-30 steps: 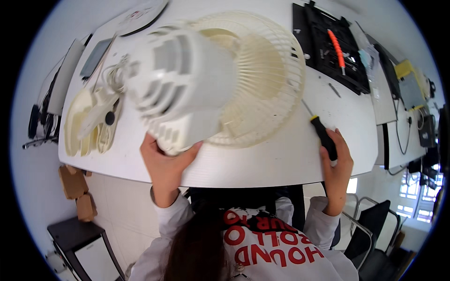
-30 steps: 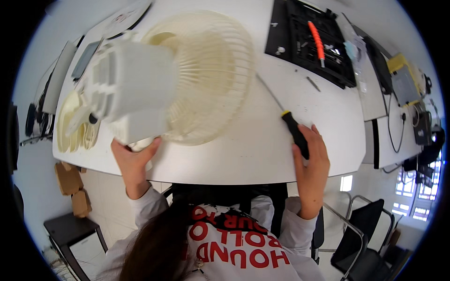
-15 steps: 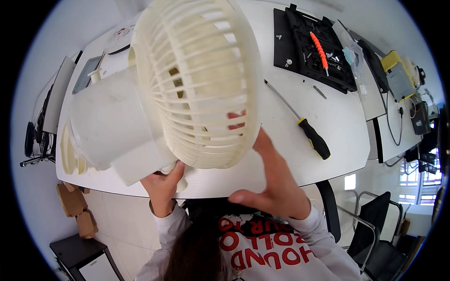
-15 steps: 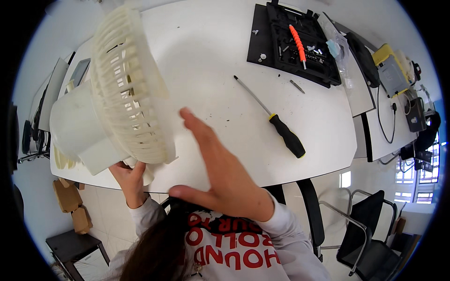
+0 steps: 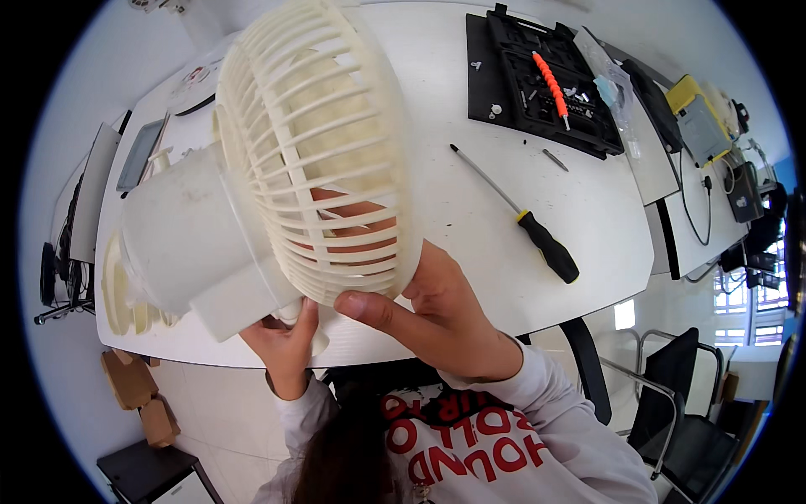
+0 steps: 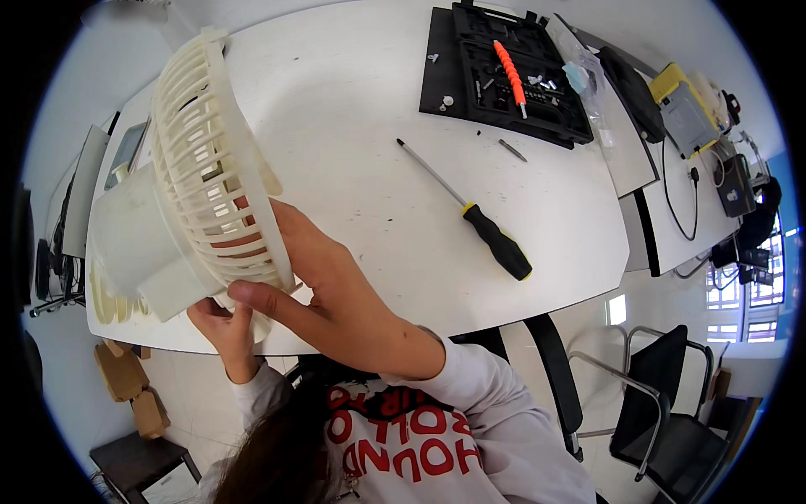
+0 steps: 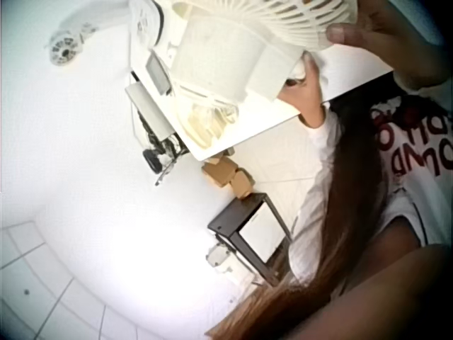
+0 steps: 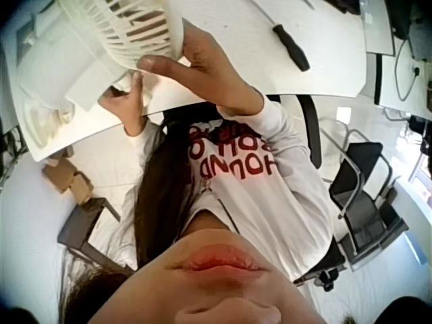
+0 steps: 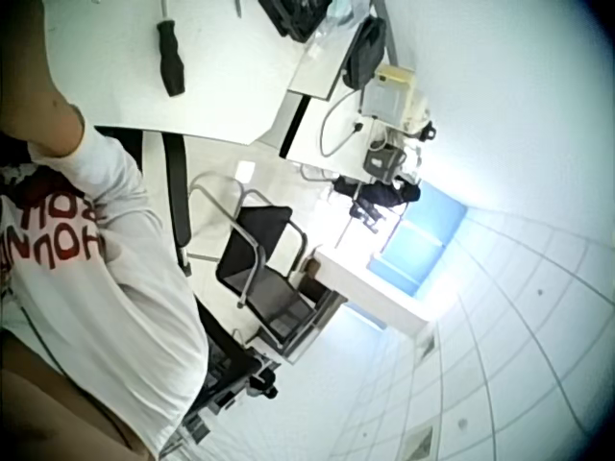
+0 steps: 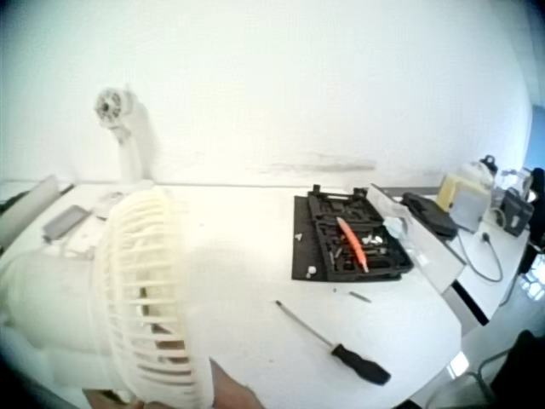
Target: The person assembles a small white electric fan on a white table. They attach the fan head to the base, insert and tighten screws, and secure the base components using a screwdriver.
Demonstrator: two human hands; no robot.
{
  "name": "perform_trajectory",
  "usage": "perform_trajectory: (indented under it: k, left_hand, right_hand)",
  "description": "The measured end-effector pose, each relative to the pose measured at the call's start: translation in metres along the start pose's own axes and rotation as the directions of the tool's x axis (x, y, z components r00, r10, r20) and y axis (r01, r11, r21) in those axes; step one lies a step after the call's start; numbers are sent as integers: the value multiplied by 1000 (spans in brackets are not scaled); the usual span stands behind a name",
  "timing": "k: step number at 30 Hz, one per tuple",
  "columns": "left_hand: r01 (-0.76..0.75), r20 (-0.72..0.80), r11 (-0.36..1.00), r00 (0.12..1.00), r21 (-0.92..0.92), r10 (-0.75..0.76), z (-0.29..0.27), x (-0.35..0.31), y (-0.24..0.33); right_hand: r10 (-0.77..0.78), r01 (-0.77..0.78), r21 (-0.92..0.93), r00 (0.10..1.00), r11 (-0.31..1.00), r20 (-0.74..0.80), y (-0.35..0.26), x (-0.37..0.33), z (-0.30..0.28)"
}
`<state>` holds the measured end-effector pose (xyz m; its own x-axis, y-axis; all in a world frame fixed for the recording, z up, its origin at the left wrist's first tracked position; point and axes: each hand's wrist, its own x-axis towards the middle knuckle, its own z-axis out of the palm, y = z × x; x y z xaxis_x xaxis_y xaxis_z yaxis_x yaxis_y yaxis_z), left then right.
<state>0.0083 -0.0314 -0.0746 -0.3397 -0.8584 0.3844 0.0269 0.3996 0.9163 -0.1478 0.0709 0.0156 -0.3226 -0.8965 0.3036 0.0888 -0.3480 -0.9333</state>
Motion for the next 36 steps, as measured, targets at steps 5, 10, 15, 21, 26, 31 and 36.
perform_trajectory:
  k: [5,10,15,21,26,31,36]
  left_hand:
    - [119,32,993,992,27,-120,5,2,3]
    - [100,8,995,995,-5,-100,21,8,15]
    - [65,-28,996,998,55,-64,21,12,16]
    - [69,-21,997,997,37,-68,17,10,24]
    - [-122,32,980,992,160,118,22,22,30]
    - [-83,57,971,996,225,72,13,19,23]
    - [120,108,990,986,72,-127,12,16,29]
  right_hand:
    - [-10,11,-87,1000,996,12,-3,1,-5]
    - [-14,15,-131,1000,991,10,-2,0,-14]
    - [-40,63,-246,994,967,99,-2,3,-18]
    - [26,-23,-211,1000,977,10,4,-3,-13]
    - [37,-37,1,993,999,-116,11,-10,-19]
    - [36,-33,33,995,999,-98,15,-11,-18]
    - [23,-26,-38,997,999,-77,12,-11,-19]
